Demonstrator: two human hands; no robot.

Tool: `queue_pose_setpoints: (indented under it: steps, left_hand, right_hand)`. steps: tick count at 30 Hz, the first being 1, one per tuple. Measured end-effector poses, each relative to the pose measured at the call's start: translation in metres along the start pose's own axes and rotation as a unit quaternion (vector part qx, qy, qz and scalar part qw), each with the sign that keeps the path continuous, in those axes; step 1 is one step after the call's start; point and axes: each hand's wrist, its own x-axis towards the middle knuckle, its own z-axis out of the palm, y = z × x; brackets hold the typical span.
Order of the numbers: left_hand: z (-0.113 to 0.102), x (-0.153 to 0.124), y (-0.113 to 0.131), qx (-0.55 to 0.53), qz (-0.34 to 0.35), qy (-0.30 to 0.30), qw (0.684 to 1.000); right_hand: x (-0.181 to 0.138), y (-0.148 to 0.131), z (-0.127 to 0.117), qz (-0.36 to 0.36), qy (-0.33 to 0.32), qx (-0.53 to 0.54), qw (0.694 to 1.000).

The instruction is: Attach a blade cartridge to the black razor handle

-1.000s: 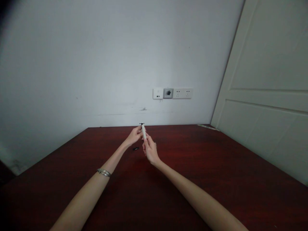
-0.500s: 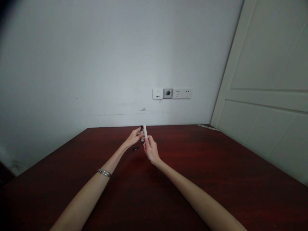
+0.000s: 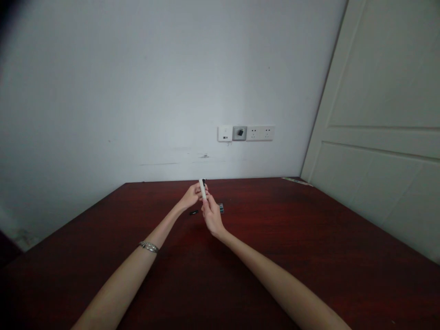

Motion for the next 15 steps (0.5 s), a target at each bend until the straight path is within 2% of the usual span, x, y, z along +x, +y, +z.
queue_pose_setpoints:
  steps: [3,9,15]
  left_hand:
    - [-0.0014,0.0003,-0.0028,0.016,0.018,-0.002,1.0]
    - [-0.0022,0.001,-0.0072,-0.002,-0.003,-0.008,1.0]
    - [-0.0024,0.0006,-0.0063,0.015,0.015,-0.006,1.0]
  right_hand:
    - [0.0026,-0.0013,-0.0007,-0.01,0.01,0.006,1.0]
    - [0.0026,-0.0016,-0.0001,-0.011,-0.002,-0.007,1.0]
    - [0.0034,-0.0039,-0.0007,-0.017,0.011,-0.009,1.0]
